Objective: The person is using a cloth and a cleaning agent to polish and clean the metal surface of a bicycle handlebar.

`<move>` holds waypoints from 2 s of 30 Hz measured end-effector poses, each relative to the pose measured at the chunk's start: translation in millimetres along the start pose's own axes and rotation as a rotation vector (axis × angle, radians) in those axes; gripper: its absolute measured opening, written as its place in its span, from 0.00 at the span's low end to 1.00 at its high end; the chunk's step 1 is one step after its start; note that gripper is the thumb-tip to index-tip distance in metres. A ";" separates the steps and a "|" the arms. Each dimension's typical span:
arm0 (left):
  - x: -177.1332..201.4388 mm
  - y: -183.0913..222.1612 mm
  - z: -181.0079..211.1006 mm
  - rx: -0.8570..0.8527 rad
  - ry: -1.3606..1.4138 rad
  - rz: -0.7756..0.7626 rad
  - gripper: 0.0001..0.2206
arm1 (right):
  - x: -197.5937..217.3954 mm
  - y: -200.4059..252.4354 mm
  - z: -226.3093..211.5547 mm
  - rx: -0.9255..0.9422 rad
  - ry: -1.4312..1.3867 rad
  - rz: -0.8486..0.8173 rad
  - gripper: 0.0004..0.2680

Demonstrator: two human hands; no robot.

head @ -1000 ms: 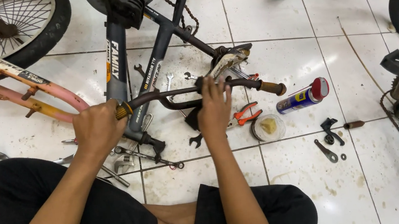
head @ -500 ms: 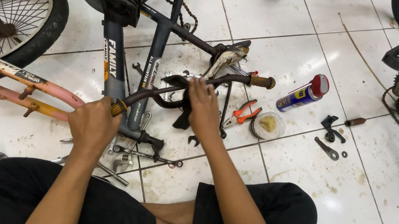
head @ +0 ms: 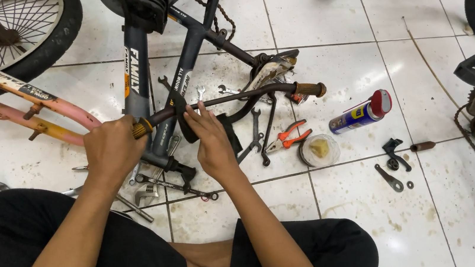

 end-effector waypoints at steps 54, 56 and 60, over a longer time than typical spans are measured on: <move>-6.4 -11.9 17.4 -0.034 -0.049 -0.122 0.19 | 196.4 110.1 171.0 -1.075 0.364 0.213 0.27; -6.7 -13.0 19.4 -0.044 -0.025 -0.113 0.20 | 200.8 109.7 173.2 -1.141 0.331 0.184 0.23; -10.5 -13.7 15.7 -0.083 0.075 -0.062 0.22 | 204.2 112.6 177.1 -1.238 0.382 0.128 0.17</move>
Point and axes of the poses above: each hand's wrist, its own y-axis away from the middle knuckle, its own x-axis out of the back of the hand, z = x × y, the point moved 2 cm from there along -y, towards the middle knuckle, and after that the axes turned 6 degrees about z, right-handed, at the moved point
